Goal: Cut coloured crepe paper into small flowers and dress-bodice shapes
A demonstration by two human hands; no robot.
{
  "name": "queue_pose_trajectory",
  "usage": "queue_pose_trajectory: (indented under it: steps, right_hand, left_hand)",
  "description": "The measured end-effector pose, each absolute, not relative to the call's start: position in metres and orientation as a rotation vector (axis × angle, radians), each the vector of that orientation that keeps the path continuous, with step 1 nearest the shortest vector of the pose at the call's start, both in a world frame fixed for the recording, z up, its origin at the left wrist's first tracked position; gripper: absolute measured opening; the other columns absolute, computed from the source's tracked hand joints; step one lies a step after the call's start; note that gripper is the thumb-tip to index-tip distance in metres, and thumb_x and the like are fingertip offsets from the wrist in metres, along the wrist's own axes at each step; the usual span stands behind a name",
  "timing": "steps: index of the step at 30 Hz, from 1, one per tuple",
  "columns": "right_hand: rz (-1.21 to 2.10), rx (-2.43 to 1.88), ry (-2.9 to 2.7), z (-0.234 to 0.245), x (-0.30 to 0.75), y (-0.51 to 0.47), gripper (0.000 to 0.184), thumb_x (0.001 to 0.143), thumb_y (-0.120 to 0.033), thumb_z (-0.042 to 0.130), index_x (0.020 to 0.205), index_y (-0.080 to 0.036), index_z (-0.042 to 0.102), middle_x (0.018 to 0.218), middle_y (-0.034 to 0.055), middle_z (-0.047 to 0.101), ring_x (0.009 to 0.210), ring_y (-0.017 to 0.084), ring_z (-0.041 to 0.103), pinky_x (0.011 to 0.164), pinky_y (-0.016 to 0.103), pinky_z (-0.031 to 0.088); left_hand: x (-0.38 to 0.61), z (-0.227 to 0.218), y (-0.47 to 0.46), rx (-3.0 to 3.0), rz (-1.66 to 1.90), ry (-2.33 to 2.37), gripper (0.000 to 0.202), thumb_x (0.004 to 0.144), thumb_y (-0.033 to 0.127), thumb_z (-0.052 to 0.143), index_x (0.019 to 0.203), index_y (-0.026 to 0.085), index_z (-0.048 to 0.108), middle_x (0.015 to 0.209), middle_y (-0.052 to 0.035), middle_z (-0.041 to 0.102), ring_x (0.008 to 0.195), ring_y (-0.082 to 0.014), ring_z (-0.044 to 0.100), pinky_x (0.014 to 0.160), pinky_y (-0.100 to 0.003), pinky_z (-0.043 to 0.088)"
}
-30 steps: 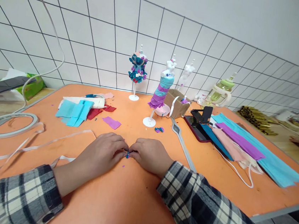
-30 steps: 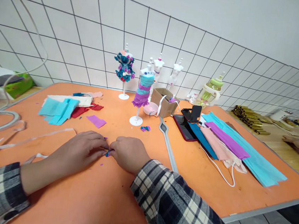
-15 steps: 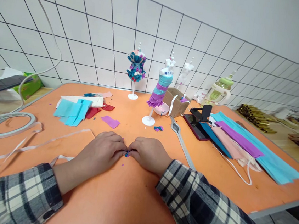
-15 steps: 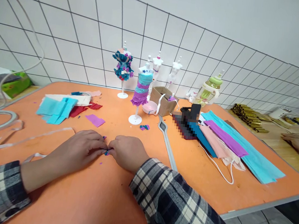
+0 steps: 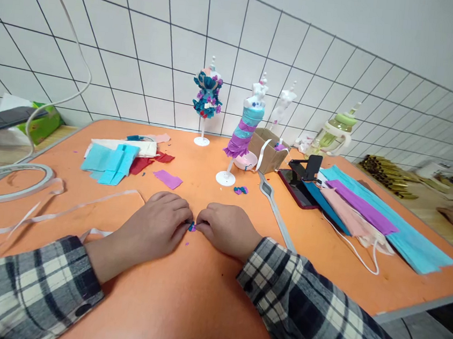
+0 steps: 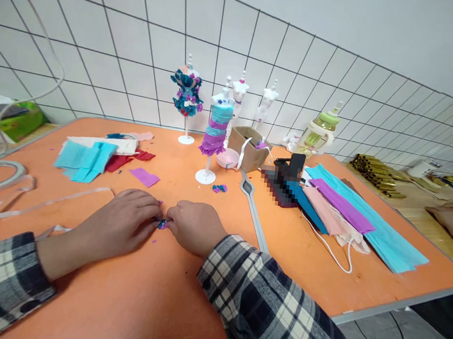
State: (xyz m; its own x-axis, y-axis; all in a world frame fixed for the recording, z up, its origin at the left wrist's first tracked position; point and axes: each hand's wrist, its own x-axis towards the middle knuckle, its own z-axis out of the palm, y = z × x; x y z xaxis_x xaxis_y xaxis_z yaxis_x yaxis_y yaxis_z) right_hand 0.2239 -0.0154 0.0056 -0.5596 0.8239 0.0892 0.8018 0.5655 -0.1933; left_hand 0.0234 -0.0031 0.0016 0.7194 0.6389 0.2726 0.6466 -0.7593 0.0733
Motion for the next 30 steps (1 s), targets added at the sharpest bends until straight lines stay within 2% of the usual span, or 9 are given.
queue_pose_trajectory:
  steps: [2,6,11,16,23,30]
  right_hand:
    - [0.189,-1.372,-2.592,0.005,0.226,-0.017,0.022,0.096,-0.035,0.053,0.095,-0.020,0.070,0.092,0.0028,0.068,0.078,0.016,0.061,0.061,0.028,0.033]
    - [0.241,-1.341,-2.438,0.005,0.229,-0.019,0.024,0.093,-0.032,0.058,0.113,-0.021,0.065,0.103,0.0028,0.068,0.087,0.016,0.062,0.066,0.027,0.037]
    - [0.342,-1.344,-2.373,0.002,0.226,-0.020,0.017,0.090,-0.034,0.061,0.093,-0.020,0.069,0.093,0.0009,0.068,0.084,0.015,0.061,0.069,0.027,0.038]
    - [0.303,-1.368,-2.406,-0.002,0.221,-0.018,0.016,0.090,-0.030,0.059,0.097,-0.022,0.071,0.092,0.0009,0.068,0.084,0.015,0.061,0.066,0.027,0.036]
    - [0.311,-1.370,-2.412,-0.004,0.220,-0.015,0.016,0.090,-0.026,0.056,0.093,-0.023,0.072,0.090,0.0001,0.069,0.081,0.013,0.061,0.063,0.026,0.033]
    - [0.289,-1.376,-2.415,-0.003,0.217,-0.016,0.017,0.090,-0.028,0.056,0.095,-0.023,0.071,0.089,-0.0001,0.069,0.078,0.014,0.061,0.062,0.027,0.033]
  left_hand:
    - [0.022,0.003,-0.004,-2.879,-0.435,-1.086,0.017,0.084,0.014,0.050,0.082,0.020,0.065,0.081,-0.0044,0.067,0.085,-0.0248,0.061,0.084,-0.042,0.043]
    - [0.019,0.005,-0.005,-2.881,-0.433,-1.097,0.018,0.087,0.018,0.049,0.083,0.020,0.067,0.080,-0.0040,0.068,0.085,-0.0247,0.061,0.084,-0.042,0.042]
    - [0.019,0.003,-0.004,-2.902,-0.416,-1.117,0.018,0.087,0.019,0.050,0.085,0.021,0.067,0.080,-0.0032,0.068,0.084,-0.0240,0.062,0.083,-0.042,0.042]
    - [0.016,0.001,-0.002,-2.929,-0.414,-1.142,0.018,0.089,0.022,0.051,0.086,0.021,0.069,0.081,-0.0030,0.068,0.085,-0.0239,0.062,0.083,-0.041,0.043]
    - [0.003,0.000,-0.001,-2.936,-0.572,-1.215,0.026,0.094,0.033,0.051,0.098,0.021,0.073,0.095,-0.0066,0.072,0.089,-0.0240,0.064,0.079,-0.038,0.047]
    - [0.009,-0.005,0.001,-2.923,-0.535,-1.189,0.021,0.092,0.031,0.056,0.096,0.026,0.076,0.094,-0.0050,0.069,0.088,-0.0237,0.063,0.079,-0.039,0.046]
